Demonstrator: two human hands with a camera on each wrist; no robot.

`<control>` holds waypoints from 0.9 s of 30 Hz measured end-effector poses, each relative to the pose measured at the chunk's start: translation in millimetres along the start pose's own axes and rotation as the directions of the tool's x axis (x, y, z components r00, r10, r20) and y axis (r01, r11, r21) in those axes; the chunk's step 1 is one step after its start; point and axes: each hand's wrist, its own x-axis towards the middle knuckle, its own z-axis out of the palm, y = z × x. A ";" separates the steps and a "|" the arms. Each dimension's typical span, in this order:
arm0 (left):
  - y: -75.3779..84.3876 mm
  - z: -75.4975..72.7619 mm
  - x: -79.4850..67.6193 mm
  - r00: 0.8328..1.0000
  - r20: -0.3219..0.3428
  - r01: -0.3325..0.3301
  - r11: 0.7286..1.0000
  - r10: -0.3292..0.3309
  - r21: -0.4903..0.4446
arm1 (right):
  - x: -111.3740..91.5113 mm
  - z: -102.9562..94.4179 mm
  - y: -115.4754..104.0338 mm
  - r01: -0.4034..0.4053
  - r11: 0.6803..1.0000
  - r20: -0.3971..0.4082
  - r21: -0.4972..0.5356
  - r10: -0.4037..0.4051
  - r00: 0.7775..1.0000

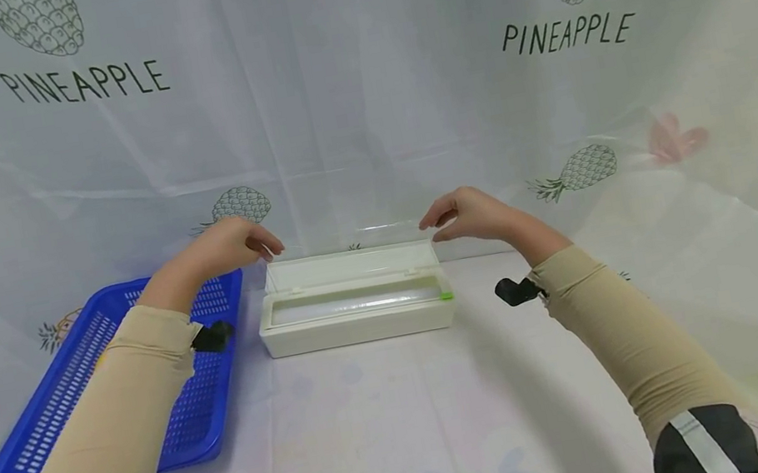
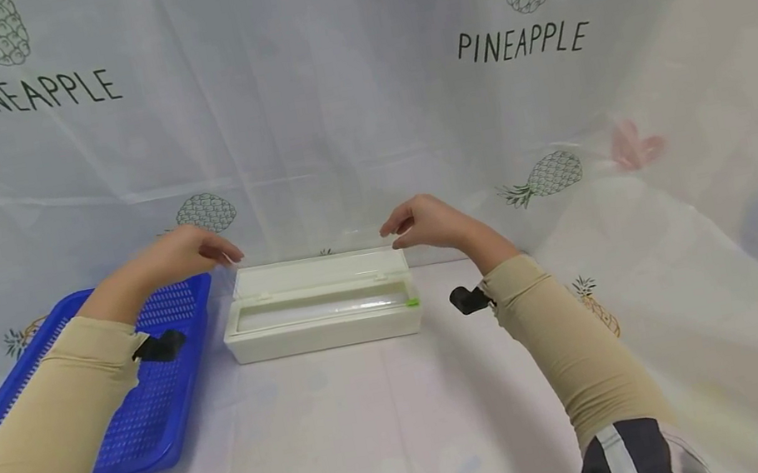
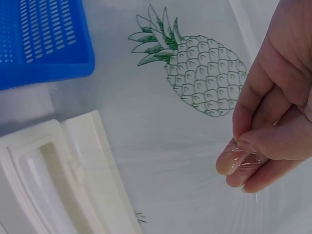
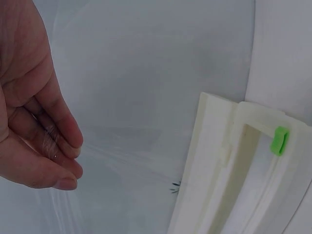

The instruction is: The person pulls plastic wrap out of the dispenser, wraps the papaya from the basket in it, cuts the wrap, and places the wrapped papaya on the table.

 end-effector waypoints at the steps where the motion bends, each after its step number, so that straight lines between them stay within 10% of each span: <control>1: 0.3 -1.1 -0.4 1.000 -0.002 0.001 1.000 -0.001 -0.004 | 0.1 -0.7 -0.6 0.005 1.000 -0.001 0.000 -0.005 1.000; 27: 23.0 -27.7 -11.2 0.996 -0.082 0.027 0.997 -0.033 -0.074 | -0.9 -20.5 -16.2 0.068 0.998 -0.136 0.002 -0.067 0.988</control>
